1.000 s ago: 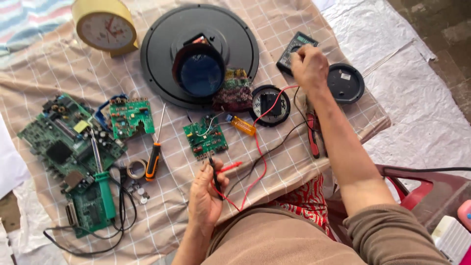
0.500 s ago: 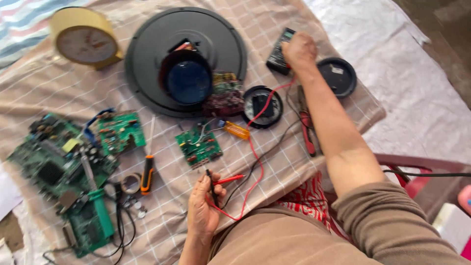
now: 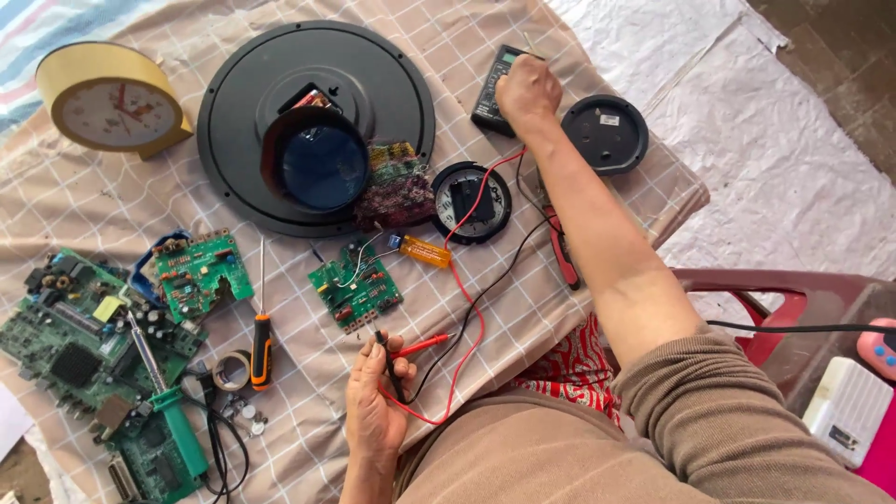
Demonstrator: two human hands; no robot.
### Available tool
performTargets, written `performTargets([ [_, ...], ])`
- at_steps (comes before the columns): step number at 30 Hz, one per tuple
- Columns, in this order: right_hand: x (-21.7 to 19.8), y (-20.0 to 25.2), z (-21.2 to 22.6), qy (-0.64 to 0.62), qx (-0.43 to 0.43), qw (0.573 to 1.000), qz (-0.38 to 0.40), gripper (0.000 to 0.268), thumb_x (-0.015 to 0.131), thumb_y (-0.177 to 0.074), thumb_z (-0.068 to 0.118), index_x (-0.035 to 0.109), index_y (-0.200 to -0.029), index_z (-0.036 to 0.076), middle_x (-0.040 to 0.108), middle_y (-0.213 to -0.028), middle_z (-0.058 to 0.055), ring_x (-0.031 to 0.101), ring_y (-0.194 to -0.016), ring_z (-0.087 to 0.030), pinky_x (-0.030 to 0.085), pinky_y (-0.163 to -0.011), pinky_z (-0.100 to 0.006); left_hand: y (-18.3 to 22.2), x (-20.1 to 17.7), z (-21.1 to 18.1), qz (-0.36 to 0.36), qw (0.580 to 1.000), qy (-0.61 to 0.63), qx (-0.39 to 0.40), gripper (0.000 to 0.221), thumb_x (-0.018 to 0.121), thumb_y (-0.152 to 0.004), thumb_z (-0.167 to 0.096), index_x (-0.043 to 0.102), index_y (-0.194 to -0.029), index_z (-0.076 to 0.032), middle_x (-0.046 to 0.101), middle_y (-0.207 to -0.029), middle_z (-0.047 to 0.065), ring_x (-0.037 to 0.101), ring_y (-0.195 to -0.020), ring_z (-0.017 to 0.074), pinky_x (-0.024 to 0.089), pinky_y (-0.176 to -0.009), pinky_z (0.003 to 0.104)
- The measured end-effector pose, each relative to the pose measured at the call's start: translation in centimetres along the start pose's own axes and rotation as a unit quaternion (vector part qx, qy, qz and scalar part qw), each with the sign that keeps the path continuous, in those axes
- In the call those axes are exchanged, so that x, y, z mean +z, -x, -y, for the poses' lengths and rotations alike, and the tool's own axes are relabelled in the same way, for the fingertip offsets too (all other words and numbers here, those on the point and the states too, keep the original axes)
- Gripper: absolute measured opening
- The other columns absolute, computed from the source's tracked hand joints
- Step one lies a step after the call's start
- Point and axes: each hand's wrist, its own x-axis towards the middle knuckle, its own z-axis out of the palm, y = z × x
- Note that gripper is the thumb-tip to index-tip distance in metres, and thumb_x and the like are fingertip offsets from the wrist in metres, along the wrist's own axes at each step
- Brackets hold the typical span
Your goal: Testing various electronic components on a circuit board using a digital multimeter on a repair bench.
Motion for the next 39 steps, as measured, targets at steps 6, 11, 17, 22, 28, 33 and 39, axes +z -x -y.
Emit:
performTargets([
  [6, 1.0, -1.4, -1.1, -0.003, -0.016, 1.0, -0.024, 0.018, 0.062, -0.09, 0.016, 0.072, -0.093, 0.001, 0.075, -0.093, -0.019, 0.075, -0.084, -0.038, 0.061, -0.066, -0.044, 0.5, -0.1, 0.4, 0.027, 0.999, -0.019, 0.005, 0.028, 0.062, -0.098, -0.009, 0.065, -0.124, -0.003, 0.069, -0.109, 0.019, 0.059, -0.073, 0.0175, 0.051, -0.073, 0.03],
  [11, 2.3, -2.4, -1.8, 0.006, -0.061, 0.996, -0.072, 0.016, 0.062, -0.079, 0.014, 0.073, -0.081, 0.002, 0.076, -0.087, -0.019, 0.075, -0.081, -0.041, 0.059, -0.064, -0.048, 1.7, 0.6, 0.7, 0.066, 0.997, -0.027, 0.013, 0.031, 0.061, -0.098, -0.007, 0.064, -0.128, 0.0, 0.069, -0.111, 0.02, 0.058, -0.076, 0.0198, 0.05, -0.076, 0.03],
  [17, 1.3, -2.4, 1.3, 0.003, -0.101, 0.993, -0.056, 0.014, 0.074, -0.091, 0.012, 0.07, -0.099, 0.001, 0.076, -0.089, -0.017, 0.075, -0.072, -0.031, 0.063, -0.053, -0.036, 2.3, 2.0, 0.9, 0.074, 0.995, -0.056, 0.024, 0.032, 0.056, -0.1, -0.005, 0.062, -0.13, 0.005, 0.067, -0.111, 0.02, 0.058, -0.076, 0.0234, 0.051, -0.077, 0.033],
  [22, 8.2, -9.2, 0.6, -0.008, -0.229, 0.967, -0.109, 0.015, 0.062, -0.088, 0.019, 0.065, -0.1, 0.009, 0.075, -0.093, -0.016, 0.074, -0.082, -0.034, 0.063, -0.062, -0.045, 2.7, 3.2, 0.6, 0.103, 0.993, -0.052, 0.035, 0.03, 0.053, -0.103, -0.006, 0.061, -0.129, 0.005, 0.065, -0.111, 0.021, 0.057, -0.08, 0.024, 0.049, -0.08, 0.034],
  [28, -0.1, 3.8, 4.5, -0.722, -0.111, 0.617, 0.293, 0.014, 0.048, -0.069, 0.007, 0.036, -0.068, 0.014, 0.038, -0.071, -0.005, 0.041, -0.068, -0.022, 0.051, -0.091, -0.052, 2.8, 3.6, -0.5, 0.183, 0.98, 0.007, 0.079, 0.028, 0.062, -0.099, -0.008, 0.061, -0.125, 0.004, 0.062, -0.11, 0.021, 0.06, -0.077, 0.0239, 0.05, -0.079, 0.043],
  [33, -7.7, 19.3, 1.7, -0.326, -0.552, 0.695, 0.325, 0.061, 0.075, -0.082, 0.051, 0.058, -0.128, 0.014, 0.078, -0.106, -0.004, 0.069, -0.1, -0.016, 0.055, -0.087, -0.031, 3.4, 8.4, -5.9, 0.238, 0.963, 0.014, 0.126, 0.025, 0.075, -0.1, -0.019, 0.062, -0.113, -0.002, 0.063, -0.115, 0.016, 0.058, -0.077, 0.0142, 0.05, -0.082, 0.031],
  [39, -8.8, 24.7, 0.4, -0.422, -0.391, 0.6, 0.556, 0.043, 0.08, -0.083, 0.021, 0.052, -0.115, 0.013, 0.076, -0.091, 0.002, 0.069, -0.084, -0.007, 0.058, -0.07, -0.025, 3.8, 13.8, -7.2, 0.188, 0.965, 0.065, 0.169, 0.022, 0.062, -0.115, -0.018, 0.069, -0.135, -0.023, 0.058, -0.153, 0.014, 0.045, -0.087, 0.0053, 0.045, -0.096, 0.027],
])
